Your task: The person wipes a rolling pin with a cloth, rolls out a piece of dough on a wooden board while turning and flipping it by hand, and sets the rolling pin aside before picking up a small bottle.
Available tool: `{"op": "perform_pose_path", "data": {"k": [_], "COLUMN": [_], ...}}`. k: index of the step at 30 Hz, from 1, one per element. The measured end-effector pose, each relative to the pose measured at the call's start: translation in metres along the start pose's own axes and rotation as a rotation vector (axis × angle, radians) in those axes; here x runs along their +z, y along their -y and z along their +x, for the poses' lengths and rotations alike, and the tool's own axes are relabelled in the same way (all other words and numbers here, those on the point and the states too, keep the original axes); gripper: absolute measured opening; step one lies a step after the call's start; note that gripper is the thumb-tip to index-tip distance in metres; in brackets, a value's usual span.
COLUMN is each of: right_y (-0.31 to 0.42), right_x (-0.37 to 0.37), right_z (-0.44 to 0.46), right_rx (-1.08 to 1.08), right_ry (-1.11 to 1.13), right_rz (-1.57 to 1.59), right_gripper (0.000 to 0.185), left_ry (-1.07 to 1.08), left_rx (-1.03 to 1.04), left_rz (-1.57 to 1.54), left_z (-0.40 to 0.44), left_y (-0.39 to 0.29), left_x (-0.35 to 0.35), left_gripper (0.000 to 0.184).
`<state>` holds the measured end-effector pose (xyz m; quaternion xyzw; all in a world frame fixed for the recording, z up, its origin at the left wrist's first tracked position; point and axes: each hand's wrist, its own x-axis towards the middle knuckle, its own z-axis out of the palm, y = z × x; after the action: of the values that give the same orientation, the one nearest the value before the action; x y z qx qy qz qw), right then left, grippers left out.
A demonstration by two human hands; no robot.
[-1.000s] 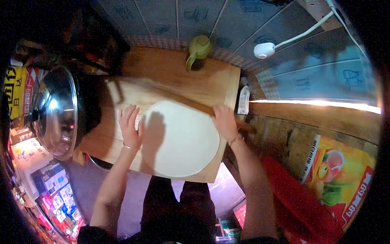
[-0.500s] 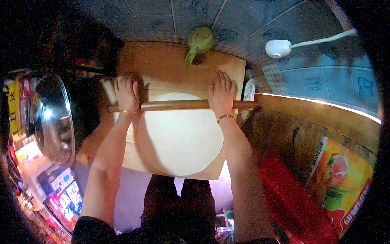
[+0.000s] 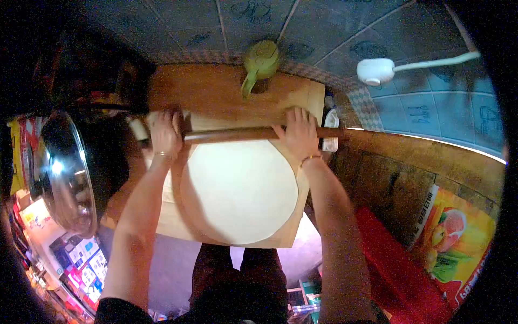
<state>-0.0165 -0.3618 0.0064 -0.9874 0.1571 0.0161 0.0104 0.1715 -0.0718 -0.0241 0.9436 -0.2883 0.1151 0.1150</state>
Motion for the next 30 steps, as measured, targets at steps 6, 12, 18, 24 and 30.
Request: {"op": "perform_pose_path", "data": {"k": [6,12,18,24,30], "right_y": [-0.029,0.046,0.018,-0.021,-0.041], "right_x": [-0.025,0.006,0.008,0.01,0.01], "right_z": [-0.028,-0.185,-0.124,-0.079,-0.081], "right_rx": [-0.408,0.371,0.447,0.411,0.359], "right_ry": [-0.017,-0.039,-0.14,-0.204,-0.081], "right_rz": [-0.019,0.038,0.042,0.21,0.285], "right_gripper": [0.053,0.058,0.048,0.027,0.031], "left_ry": [0.454,0.15,0.12,0.047,-0.014], "left_rx": [-0.021,0.233,0.216,0.173,0.245], "left_rz": [-0.16,-0.13,-0.029,-0.021,-0.061], "left_z": [0.004,-0.058,0.0,0.051,0.067], "left_y": [-0.004,-0.034,-0.055,-0.077,-0.071], "left_x": [-0.031,-0.032,0.013,0.033,0.053], "left_gripper": [0.026,0.033,0.036,0.034,0.032]}}
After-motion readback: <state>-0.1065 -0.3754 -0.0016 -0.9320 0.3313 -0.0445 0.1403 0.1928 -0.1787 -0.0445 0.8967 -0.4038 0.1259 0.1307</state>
